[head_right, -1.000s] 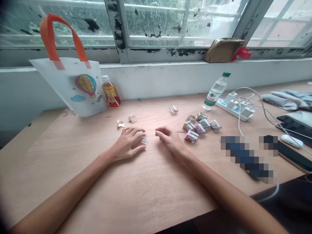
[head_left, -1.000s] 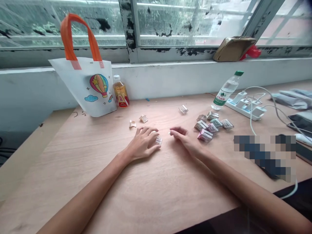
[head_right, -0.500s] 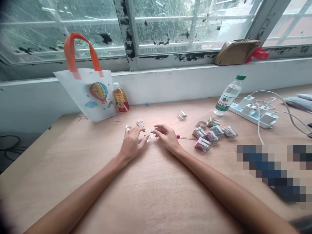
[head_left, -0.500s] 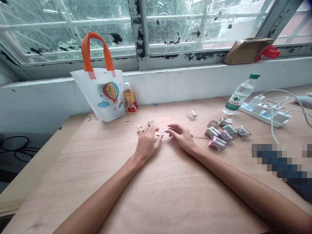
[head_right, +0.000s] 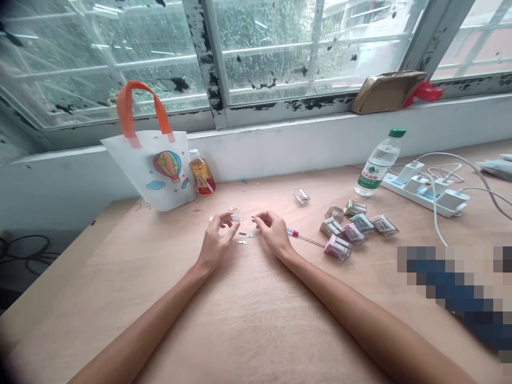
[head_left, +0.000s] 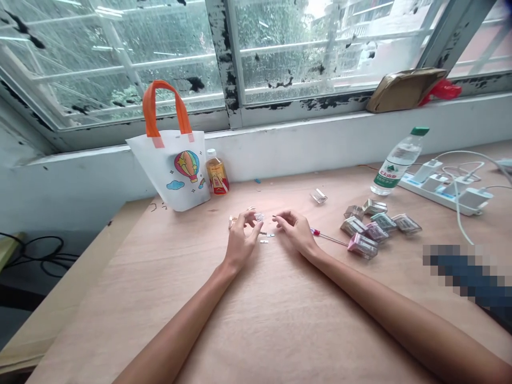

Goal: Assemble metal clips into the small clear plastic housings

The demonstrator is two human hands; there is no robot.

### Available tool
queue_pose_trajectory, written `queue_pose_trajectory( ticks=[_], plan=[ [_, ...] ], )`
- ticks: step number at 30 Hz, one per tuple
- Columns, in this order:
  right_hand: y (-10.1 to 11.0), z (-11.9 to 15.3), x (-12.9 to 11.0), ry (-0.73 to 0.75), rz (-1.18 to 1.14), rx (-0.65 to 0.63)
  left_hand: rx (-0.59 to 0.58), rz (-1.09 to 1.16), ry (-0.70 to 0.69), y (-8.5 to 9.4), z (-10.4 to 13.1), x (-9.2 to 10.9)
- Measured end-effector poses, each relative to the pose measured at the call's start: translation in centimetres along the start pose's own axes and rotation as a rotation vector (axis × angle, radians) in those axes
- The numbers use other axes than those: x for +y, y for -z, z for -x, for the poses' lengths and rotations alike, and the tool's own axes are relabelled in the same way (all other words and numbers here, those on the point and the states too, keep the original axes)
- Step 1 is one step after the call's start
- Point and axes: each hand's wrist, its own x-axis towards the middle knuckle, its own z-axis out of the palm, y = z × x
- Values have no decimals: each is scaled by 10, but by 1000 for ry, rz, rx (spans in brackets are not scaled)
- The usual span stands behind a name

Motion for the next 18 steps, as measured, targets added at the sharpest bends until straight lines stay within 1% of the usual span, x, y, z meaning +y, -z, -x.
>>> queue_pose_trajectory(
  ticks=[2, 4, 8, 10, 12, 15, 18],
  plan=[
    [1, 2, -1, 44, 49, 43, 10, 35, 9, -4, -1, 1],
    [2, 5, -1, 71, 69, 68, -15, 90, 19, -7, -3, 1],
    [3, 15, -1, 54, 12, 84, -73, 260, 125, -8, -4, -3],
    [2, 19, -1, 46, 0, 75, -94, 308, 164, -7, -4, -5],
    [1, 21, -1, 42, -24, 87, -125, 305, 159, -7, -4, -6],
    [0, 23, -3, -1, -79, 114, -150, 246, 116, -7, -3, -6],
    [1, 26, -7, -38, -108, 84, -170, 193, 75, -9, -3, -7]
  ],
)
